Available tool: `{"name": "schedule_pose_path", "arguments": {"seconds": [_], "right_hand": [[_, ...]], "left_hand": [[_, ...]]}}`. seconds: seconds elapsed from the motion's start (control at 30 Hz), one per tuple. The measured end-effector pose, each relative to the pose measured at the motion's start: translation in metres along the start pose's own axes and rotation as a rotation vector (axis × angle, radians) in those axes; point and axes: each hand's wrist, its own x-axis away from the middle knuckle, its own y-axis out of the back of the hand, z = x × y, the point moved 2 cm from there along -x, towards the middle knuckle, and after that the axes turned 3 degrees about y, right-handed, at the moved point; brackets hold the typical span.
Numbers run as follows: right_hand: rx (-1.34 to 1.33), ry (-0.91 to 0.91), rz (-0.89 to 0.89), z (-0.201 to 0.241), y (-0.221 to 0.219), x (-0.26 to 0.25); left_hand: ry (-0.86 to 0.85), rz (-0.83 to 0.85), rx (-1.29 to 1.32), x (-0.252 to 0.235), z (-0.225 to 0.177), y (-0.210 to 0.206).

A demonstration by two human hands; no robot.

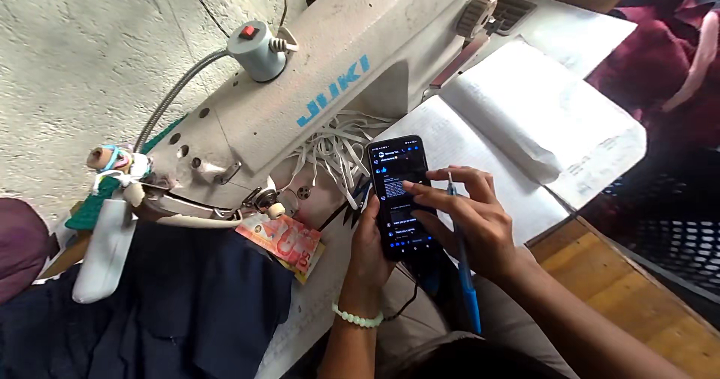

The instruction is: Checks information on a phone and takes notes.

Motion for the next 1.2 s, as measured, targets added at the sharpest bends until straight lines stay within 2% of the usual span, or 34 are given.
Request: {"name": "schedule_pose_path", "arguments": {"seconds": [0.13,0.27,0.47,0.7,0.87,1.2], "right_hand": [[0.012,0.038,0.032,0.0,-0.004,0.001],[-0.002,0.005,-0.027,0.002,0.001,-0.003],[-0.002,-0.081,-0.132,-0.004,-0.007,-0.008],[0.004,-0.11,-0.162,-0.001,-0.014,-0.01],[0.049,-0.113,-0.124,-0.003,-0.016,-0.008],[0.069,-0.122,-0.005,-0.014,0.007,0.01]], "left_hand": [[-0.014,0.05,0.006,-0.001,0.001,0.004],[0.003,-0.044,-0.021,0.0,-0.001,-0.001],[0.003,0.038,0.012,-0.002,0.002,0.005],[-0.014,0.023,0.008,-0.001,0.002,0.004],[-0.007,0.024,0.022,-0.001,0.001,0.003],[0.002,0.047,0.037,-0.002,0.001,0.005]]}}
